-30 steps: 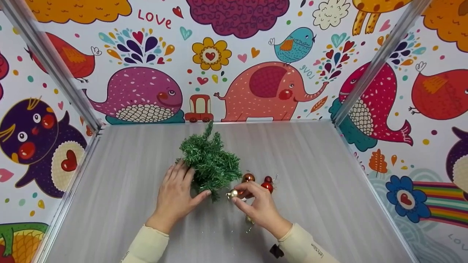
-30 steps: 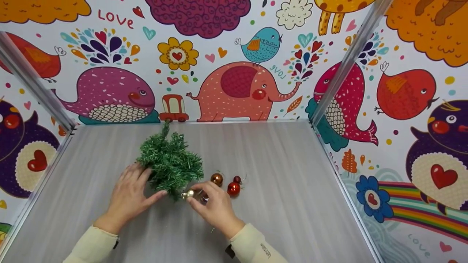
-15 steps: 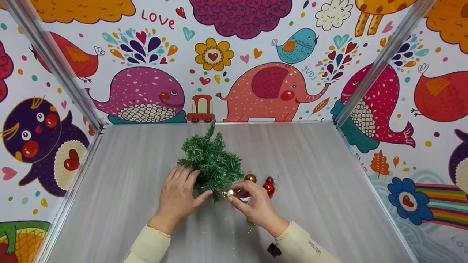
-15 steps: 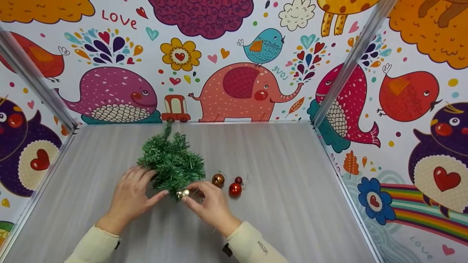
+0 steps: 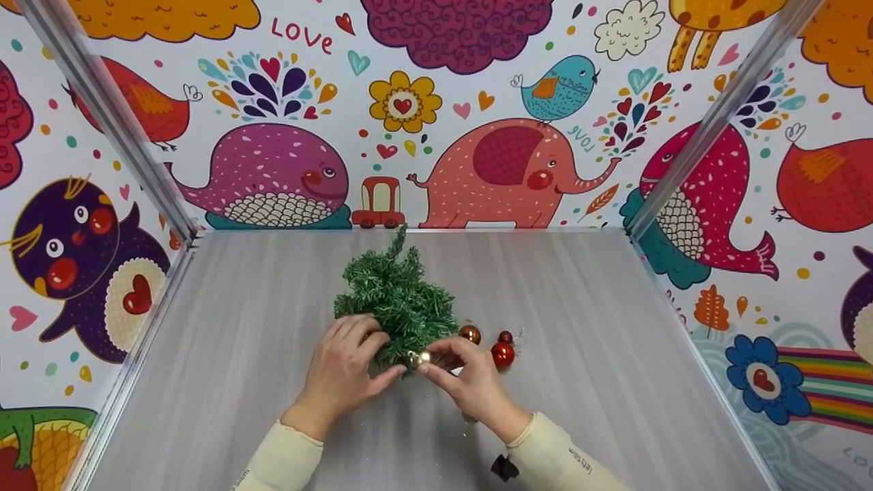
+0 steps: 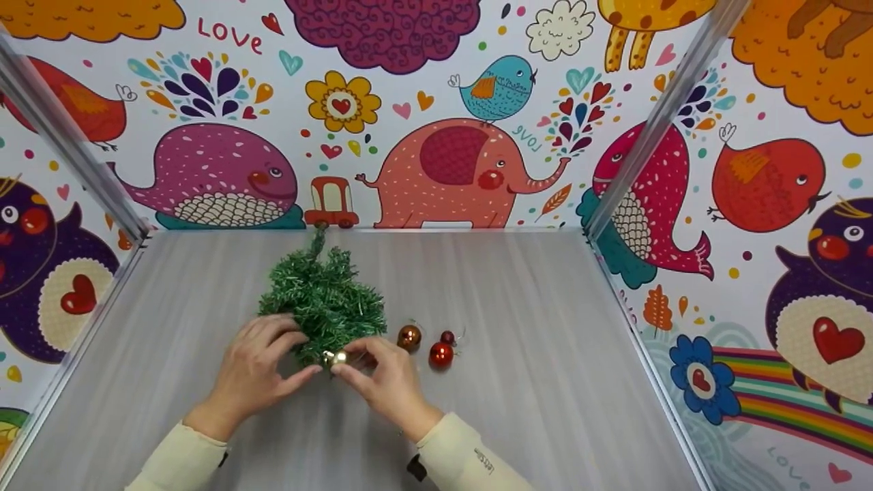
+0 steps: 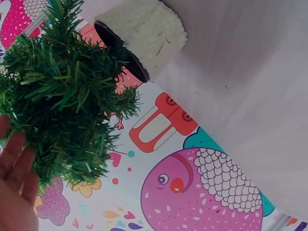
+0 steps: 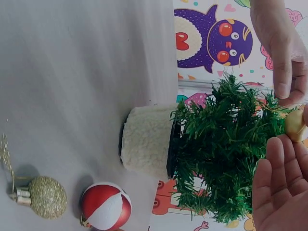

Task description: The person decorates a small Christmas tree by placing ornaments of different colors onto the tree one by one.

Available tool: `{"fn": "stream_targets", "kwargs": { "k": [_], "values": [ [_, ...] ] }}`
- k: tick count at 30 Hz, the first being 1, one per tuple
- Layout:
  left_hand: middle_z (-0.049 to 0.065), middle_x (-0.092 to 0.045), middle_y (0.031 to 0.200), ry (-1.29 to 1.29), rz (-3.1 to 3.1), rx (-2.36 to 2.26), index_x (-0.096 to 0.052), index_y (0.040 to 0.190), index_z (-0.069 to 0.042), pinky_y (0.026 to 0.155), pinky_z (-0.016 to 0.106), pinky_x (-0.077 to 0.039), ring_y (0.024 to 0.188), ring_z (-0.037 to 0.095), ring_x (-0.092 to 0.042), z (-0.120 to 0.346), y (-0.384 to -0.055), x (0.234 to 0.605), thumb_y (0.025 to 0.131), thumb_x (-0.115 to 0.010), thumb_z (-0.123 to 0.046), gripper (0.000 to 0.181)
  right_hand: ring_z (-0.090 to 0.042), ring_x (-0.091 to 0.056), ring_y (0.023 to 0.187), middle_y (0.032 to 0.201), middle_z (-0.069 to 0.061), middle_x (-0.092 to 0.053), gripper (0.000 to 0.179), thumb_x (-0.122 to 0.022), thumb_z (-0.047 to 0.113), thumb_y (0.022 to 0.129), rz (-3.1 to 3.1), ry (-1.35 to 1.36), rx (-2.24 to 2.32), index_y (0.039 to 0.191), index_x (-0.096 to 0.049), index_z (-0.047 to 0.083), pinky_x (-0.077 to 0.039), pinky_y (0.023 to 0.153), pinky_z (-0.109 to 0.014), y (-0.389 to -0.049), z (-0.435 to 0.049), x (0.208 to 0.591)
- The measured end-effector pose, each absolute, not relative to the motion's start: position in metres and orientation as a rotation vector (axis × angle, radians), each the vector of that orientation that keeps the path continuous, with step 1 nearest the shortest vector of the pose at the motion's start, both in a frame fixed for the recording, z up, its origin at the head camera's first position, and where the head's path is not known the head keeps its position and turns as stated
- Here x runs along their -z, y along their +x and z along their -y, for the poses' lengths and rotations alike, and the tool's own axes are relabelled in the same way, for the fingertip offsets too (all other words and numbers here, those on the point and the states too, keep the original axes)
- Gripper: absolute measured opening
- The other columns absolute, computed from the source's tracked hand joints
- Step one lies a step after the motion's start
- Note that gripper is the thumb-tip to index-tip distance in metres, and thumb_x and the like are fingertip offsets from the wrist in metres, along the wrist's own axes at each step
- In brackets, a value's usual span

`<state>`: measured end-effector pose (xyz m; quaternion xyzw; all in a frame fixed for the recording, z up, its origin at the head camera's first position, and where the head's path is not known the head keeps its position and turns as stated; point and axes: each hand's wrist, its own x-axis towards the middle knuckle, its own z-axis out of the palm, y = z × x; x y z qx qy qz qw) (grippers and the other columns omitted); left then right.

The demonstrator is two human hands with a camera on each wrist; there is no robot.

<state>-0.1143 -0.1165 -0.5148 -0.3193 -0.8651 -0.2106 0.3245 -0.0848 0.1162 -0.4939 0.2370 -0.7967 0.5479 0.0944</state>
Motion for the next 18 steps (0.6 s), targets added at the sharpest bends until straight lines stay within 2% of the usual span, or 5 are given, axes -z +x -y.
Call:
{"fn": "stream_targets", "kwargs": {
  "k": [8, 18],
  "values": [
    [0.002, -0.062, 0.092, -0.884, 2.197, 0.636, -0.072, 0.078, -0.013, 0.094, 0.044, -0.046, 0.092, 0.024, -0.060, 0.109, -0.112, 0.514, 0.075, -0.085, -0.046, 0.035, -0.019, -0.067, 0.078, 0.093, -0.007, -0.068, 0.024, -0.079, 0.009, 0.083, 2.397, 0.673, -1.692, 0.103, -0.069, 0.000, -0.058, 0.068, -0.033, -0.083, -0.114, 0.491],
    [-0.002, -0.065, 0.094, -0.885, 2.178, 0.681, -0.077, 0.081, -0.016, 0.094, 0.041, -0.045, 0.094, 0.021, -0.061, 0.103, -0.109, 0.514, 0.079, -0.084, -0.026, 0.012, -0.020, -0.067, 0.078, 0.092, -0.005, -0.069, 0.023, -0.079, 0.009, 0.084, 2.401, 0.657, -1.763, 0.103, -0.069, 0.001, -0.058, 0.067, -0.036, -0.083, -0.114, 0.491]
  ]
}}
